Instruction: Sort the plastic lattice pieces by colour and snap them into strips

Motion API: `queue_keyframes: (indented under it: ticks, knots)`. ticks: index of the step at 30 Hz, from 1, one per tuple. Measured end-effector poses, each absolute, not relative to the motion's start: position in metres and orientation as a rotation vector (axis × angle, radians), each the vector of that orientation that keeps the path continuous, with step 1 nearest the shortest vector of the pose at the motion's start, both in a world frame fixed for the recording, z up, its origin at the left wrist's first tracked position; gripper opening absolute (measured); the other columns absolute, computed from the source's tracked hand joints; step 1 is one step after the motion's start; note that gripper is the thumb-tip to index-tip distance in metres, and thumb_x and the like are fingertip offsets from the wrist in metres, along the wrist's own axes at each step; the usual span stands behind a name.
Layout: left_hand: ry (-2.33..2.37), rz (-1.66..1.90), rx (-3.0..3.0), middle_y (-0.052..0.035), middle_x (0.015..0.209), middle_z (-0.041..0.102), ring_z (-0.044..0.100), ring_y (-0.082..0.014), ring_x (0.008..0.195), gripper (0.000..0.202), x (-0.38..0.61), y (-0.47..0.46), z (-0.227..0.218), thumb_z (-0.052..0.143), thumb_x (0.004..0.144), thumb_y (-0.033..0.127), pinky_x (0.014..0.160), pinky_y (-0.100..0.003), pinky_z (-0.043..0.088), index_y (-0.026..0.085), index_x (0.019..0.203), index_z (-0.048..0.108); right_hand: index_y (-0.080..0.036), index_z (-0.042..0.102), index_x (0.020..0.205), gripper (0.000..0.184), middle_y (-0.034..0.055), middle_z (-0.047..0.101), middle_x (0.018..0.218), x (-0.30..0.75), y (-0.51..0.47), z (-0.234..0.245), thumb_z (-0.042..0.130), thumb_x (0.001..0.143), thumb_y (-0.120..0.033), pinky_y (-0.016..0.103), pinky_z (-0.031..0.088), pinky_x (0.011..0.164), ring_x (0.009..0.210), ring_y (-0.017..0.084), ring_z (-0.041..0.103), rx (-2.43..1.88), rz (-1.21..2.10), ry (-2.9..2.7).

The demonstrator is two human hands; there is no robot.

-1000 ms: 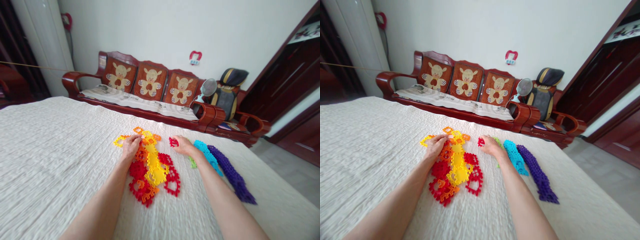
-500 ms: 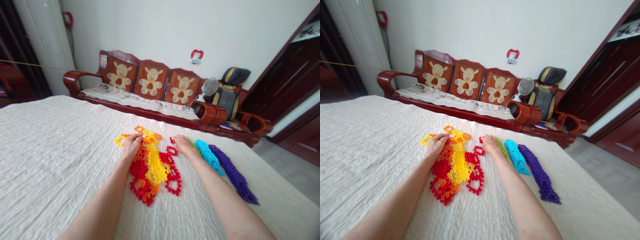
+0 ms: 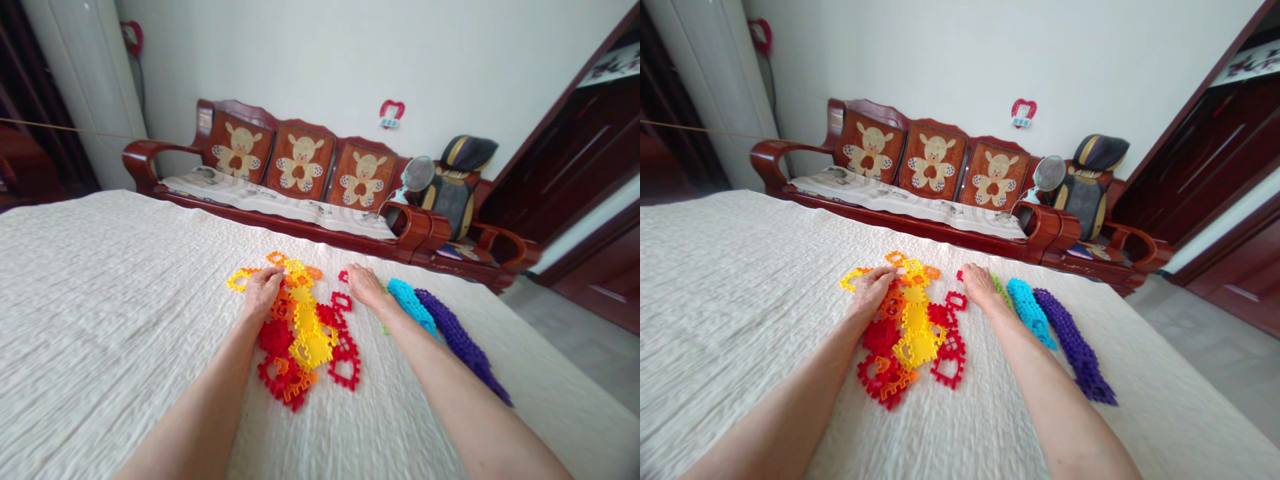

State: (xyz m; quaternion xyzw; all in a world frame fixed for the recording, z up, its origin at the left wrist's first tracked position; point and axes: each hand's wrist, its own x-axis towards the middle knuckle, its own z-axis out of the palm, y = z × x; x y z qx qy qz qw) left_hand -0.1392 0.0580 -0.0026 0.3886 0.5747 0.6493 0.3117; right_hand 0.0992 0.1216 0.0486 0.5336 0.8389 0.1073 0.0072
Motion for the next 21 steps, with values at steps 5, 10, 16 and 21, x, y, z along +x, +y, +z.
queue_keyframes:
  ticks: [5,10,16,21]
  knots:
    - [1.507,1.709,1.028,-0.0022,0.07,0.069,0.061,-0.0191,0.067,0.024,-0.139,0.058,-0.004,0.06,0.062,0.033,0.068,-0.03,0.047,0.019,0.076,0.073,-0.014,0.058,0.106,0.025,0.0119,0.063,0.105,0.104,0.13,0.051,0.039,0.091,-0.01,0.03,0.036,0.082,0.094,0.02,0.056,1.694,0.329,2.629]
    - [1.531,1.704,1.08,-0.0021,0.069,0.068,0.059,-0.018,0.065,0.025,-0.14,0.057,-0.005,0.057,0.064,0.033,0.066,-0.029,0.046,0.018,0.076,0.073,-0.013,0.053,0.122,0.038,0.0156,0.058,0.121,0.109,0.131,0.045,0.034,0.09,-0.007,0.033,0.033,0.089,0.108,0.023,0.052,1.757,0.324,2.648]
    - [1.523,1.713,1.061,-0.0009,0.064,0.066,0.056,-0.0163,0.06,0.025,-0.139,0.059,-0.005,0.058,0.062,0.034,0.059,-0.027,0.043,0.017,0.073,0.072,-0.021,0.063,0.107,0.027,0.009,0.062,0.118,0.121,0.125,0.048,0.053,0.082,-0.019,0.04,0.028,0.096,0.114,0.026,0.046,1.65,0.201,2.658]
    - [1.517,1.71,1.04,-0.0011,0.063,0.066,0.056,-0.0165,0.06,0.024,-0.139,0.059,-0.005,0.059,0.061,0.034,0.059,-0.027,0.043,0.017,0.072,0.072,-0.019,0.064,0.1,0.021,0.0104,0.064,0.115,0.123,0.125,0.046,0.053,0.082,-0.021,0.045,0.024,0.098,0.112,0.026,0.045,1.641,0.18,2.642]
